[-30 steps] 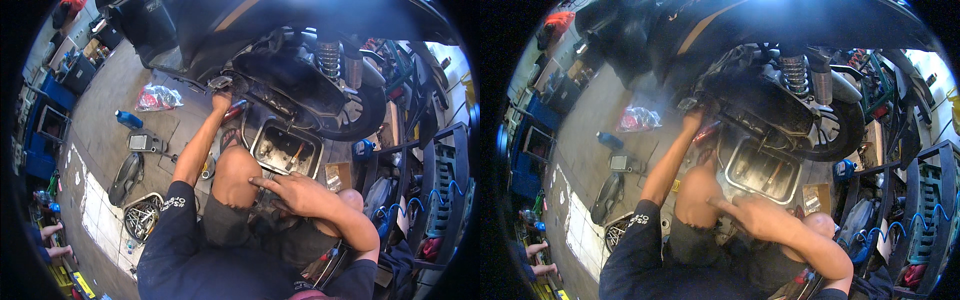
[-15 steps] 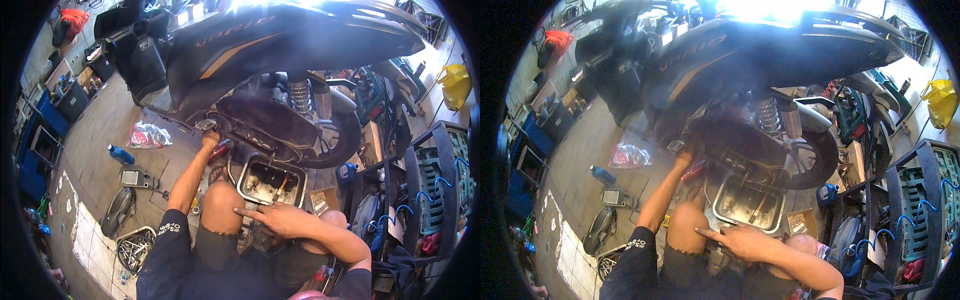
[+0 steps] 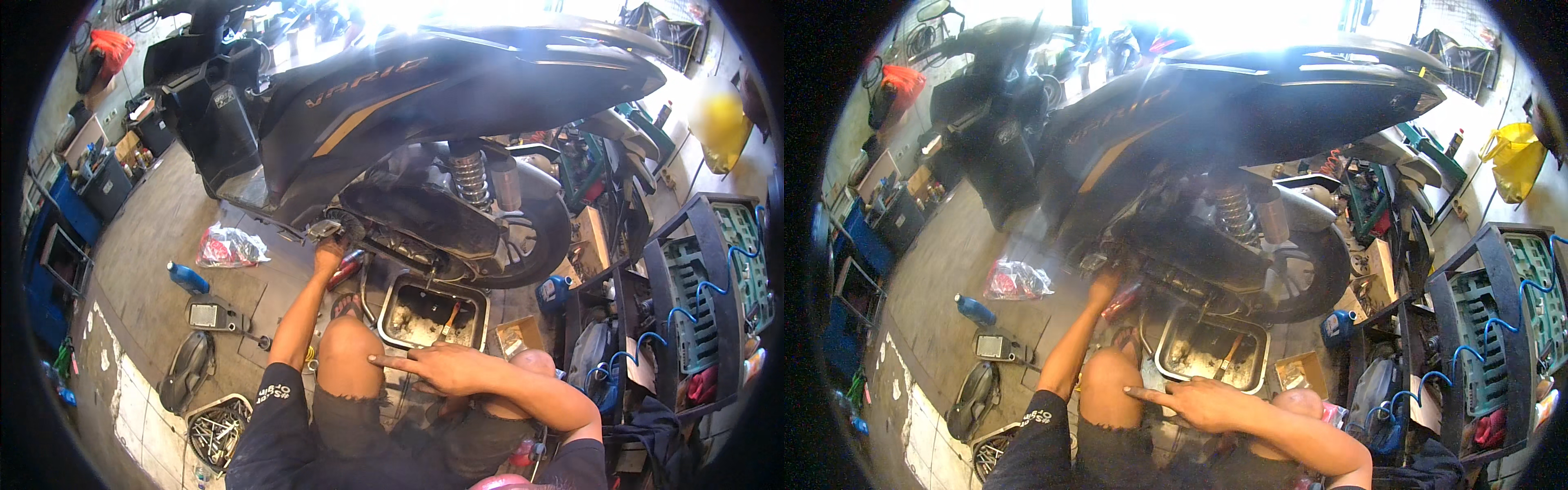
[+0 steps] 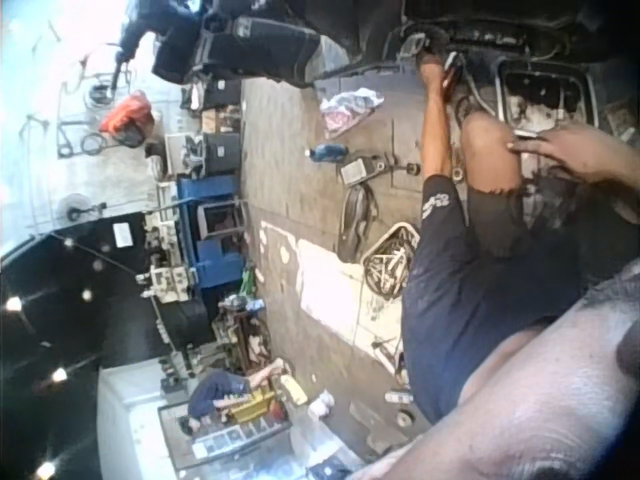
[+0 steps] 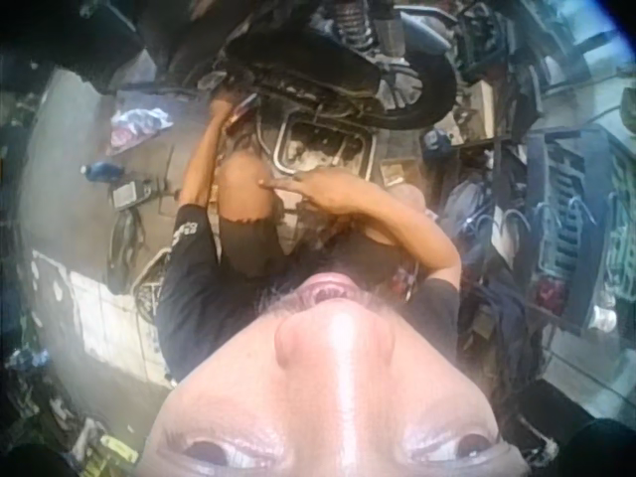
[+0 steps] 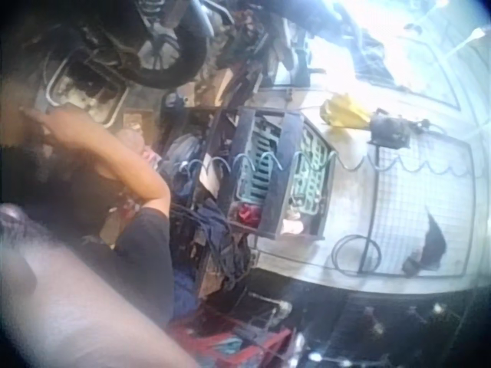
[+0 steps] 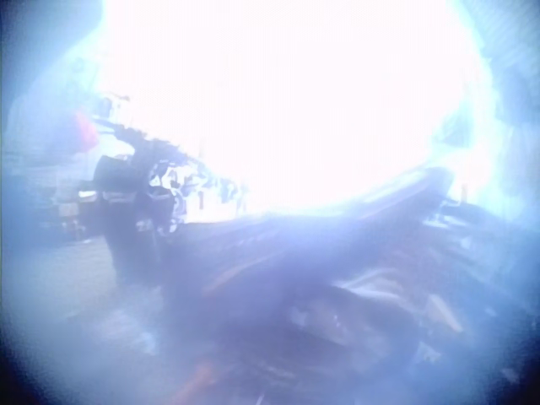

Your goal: The person replaces a motorcycle drive belt. They use a cloth to clean components, remove the transmission assembly, unwrap a new belt from a plastic bag, and position it for installation.

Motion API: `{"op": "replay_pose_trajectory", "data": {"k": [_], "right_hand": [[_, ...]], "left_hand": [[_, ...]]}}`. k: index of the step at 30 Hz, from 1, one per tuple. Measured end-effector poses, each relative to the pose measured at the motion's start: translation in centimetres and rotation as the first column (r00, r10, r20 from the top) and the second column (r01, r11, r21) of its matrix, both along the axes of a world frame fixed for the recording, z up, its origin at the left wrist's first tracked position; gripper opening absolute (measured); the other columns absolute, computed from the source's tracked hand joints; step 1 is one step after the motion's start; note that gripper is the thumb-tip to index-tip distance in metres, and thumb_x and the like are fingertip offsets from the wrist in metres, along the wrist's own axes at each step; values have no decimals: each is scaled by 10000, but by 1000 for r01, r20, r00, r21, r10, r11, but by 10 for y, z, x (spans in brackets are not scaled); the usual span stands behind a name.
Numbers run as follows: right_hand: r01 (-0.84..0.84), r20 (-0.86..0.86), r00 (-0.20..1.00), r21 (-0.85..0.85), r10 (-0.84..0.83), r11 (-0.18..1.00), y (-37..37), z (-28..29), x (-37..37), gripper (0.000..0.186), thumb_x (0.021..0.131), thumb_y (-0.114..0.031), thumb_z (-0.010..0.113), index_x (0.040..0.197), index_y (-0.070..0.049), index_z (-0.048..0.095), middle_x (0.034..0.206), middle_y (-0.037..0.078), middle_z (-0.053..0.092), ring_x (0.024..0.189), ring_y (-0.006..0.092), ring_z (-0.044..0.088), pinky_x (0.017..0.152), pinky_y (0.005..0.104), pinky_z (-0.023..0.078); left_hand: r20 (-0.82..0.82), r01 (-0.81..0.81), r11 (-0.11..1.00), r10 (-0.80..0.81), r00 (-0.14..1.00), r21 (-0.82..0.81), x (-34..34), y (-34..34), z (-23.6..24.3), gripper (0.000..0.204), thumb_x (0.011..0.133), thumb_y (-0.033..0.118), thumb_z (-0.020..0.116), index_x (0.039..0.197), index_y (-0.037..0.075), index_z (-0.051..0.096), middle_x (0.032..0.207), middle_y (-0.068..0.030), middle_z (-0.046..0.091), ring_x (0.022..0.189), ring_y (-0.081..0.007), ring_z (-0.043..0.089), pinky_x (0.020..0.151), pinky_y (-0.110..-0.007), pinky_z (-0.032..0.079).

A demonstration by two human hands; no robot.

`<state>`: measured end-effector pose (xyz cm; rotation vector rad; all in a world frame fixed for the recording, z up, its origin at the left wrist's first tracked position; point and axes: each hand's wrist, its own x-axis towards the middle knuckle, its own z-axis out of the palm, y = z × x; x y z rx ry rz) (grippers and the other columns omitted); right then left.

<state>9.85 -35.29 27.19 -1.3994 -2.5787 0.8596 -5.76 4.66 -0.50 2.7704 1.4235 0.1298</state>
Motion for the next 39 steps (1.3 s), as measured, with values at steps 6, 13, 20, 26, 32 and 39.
{"op": "replay_pose_trajectory", "data": {"k": [6, 13, 20, 26, 32, 39], "right_hand": [[9, -27, 1000, 70, -7, 998, 3, -2, -2, 839, 928, -76, 536, 1626, -331, 146, 888, 183, 619, 737, 417, 653, 701, 518, 539], [-17, 134, 991, -10, 18, 1000, 11, 10, 12, 807, 947, -55, 452, 1623, -372, 146, 945, 205, 634, 839, 385, 686, 768, 506, 551], [192, 127, 969, 157, -212, 969, 9, 2, 48, 270, 956, -229, 516, 1185, -103, 584, 966, 145, 689, 858, 362, 705, 780, 496, 546], [436, -454, 876, 600, -163, 670, 16, 14, 93, 314, 861, -215, 709, 1130, -54, 693, 1033, 180, 719, 943, 379, 683, 830, 455, 559], [869, -718, 490, 353, -495, 347, -77, -22, 140, 386, 879, -323, 756, 1180, -85, 710, 1034, 143, 741, 914, 252, 719, 858, 384, 561], [961, -432, -206, -259, -878, -99, -185, -98, 89, 459, 942, -155, 699, 1351, 12, 575, 1244, 113, 633, 1143, 207, 591, 1025, 341, 446]], "left_hand": [[455, 16, 999, 3, 891, -38, -21, -4, -53, 545, 920, 386, 674, 1337, 47, 579, 1219, -223, 680, 1087, -393, 666, 926, -429, 519], [630, -103, 949, 278, 725, -300, -51, -77, -92, 397, 937, 301, 632, 1237, 41, 644, 1102, -210, 706, 1028, -365, 676, 921, -437, 510], [322, -76, 759, 362, 875, -646, -186, -213, -148, 419, 943, 298, 621, 1275, 43, 614, 1145, -210, 689, 1057, -365, 665, 941, -441, 502], [81, -120, 608, 291, 953, -785, -257, -279, -150, 439, 948, 296, 611, 1307, 45, 589, 1183, -210, 675, 1082, -365, 655, 958, -445, 496], [-23, -180, 534, 287, 958, -826, -292, -304, -143, 461, 952, 293, 601, 1340, 46, 564, 1220, -210, 660, 1107, -365, 646, 975, -448, 490], [-65, -192, 572, 236, 970, -798, -339, -383, -107, 488, 958, 291, 589, 1378, 48, 534, 1264, -210, 643, 1136, -365, 635, 994, -452, 482]]}}
